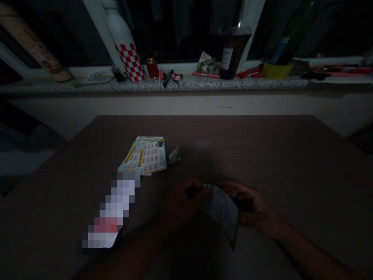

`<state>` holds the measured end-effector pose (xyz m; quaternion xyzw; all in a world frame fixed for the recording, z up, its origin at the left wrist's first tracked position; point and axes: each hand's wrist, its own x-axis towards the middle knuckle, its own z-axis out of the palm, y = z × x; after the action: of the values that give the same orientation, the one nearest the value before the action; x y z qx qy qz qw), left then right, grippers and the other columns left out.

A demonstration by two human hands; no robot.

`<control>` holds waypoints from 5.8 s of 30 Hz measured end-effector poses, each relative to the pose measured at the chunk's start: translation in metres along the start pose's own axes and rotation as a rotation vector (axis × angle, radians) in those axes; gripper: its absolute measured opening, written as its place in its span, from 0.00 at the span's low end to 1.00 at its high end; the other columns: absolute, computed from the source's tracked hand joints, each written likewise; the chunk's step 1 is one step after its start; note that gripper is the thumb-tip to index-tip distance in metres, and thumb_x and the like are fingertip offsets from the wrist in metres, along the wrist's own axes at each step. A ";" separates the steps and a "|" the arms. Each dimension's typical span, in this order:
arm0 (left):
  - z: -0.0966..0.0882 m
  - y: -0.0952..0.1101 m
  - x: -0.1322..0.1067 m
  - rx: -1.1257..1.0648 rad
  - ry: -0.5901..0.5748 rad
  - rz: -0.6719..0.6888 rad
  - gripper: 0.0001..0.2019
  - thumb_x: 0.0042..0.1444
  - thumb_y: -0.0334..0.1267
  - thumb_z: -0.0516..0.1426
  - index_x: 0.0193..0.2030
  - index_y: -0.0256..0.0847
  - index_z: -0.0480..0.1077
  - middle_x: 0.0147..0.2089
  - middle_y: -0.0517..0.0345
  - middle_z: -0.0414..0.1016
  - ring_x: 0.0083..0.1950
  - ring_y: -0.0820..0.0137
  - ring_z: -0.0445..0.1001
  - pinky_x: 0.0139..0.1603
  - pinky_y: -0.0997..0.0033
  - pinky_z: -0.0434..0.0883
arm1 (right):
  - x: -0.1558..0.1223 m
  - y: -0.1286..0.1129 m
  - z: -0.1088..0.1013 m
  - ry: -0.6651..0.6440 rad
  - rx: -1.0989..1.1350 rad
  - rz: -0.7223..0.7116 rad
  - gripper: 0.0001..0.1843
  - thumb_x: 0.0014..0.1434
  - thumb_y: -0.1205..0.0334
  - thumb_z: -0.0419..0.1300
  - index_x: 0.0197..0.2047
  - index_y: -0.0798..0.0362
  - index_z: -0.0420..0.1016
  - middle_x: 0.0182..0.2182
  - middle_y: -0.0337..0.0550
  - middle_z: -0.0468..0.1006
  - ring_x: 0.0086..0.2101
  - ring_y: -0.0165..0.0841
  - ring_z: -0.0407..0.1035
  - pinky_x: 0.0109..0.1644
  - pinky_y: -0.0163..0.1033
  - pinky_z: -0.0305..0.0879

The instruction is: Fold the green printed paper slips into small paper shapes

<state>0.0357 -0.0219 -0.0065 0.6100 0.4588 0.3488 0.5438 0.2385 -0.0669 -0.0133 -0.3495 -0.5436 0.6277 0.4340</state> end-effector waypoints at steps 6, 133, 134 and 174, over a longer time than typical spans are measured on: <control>0.005 0.002 -0.007 0.166 0.037 0.113 0.07 0.54 0.40 0.59 0.29 0.39 0.71 0.28 0.60 0.72 0.30 0.71 0.69 0.32 0.73 0.65 | 0.002 0.000 0.008 0.042 -0.010 0.008 0.24 0.48 0.56 0.70 0.49 0.47 0.74 0.39 0.43 0.80 0.40 0.35 0.74 0.44 0.38 0.69; -0.004 0.008 -0.009 0.156 -0.083 0.536 0.04 0.57 0.33 0.58 0.35 0.37 0.75 0.31 0.54 0.77 0.34 0.70 0.74 0.36 0.71 0.70 | -0.002 -0.008 0.006 0.337 -0.455 -0.363 0.05 0.55 0.69 0.63 0.34 0.50 0.77 0.30 0.42 0.79 0.33 0.34 0.74 0.35 0.38 0.70; -0.004 0.008 -0.009 0.153 -0.079 0.530 0.04 0.57 0.33 0.58 0.34 0.37 0.75 0.31 0.54 0.77 0.34 0.70 0.74 0.36 0.71 0.70 | -0.001 -0.007 0.006 0.336 -0.456 -0.358 0.05 0.55 0.69 0.63 0.34 0.50 0.77 0.30 0.42 0.79 0.33 0.34 0.74 0.34 0.38 0.70; -0.005 0.004 -0.009 0.093 -0.068 0.359 0.05 0.56 0.36 0.59 0.33 0.38 0.74 0.31 0.57 0.75 0.33 0.71 0.74 0.35 0.72 0.69 | 0.000 -0.007 0.005 0.274 -0.583 -0.363 0.05 0.56 0.70 0.61 0.29 0.51 0.74 0.24 0.40 0.73 0.27 0.32 0.68 0.28 0.37 0.64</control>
<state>0.0285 -0.0281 -0.0009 0.7181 0.3396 0.3976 0.4592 0.2353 -0.0688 -0.0055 -0.4371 -0.6895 0.3067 0.4893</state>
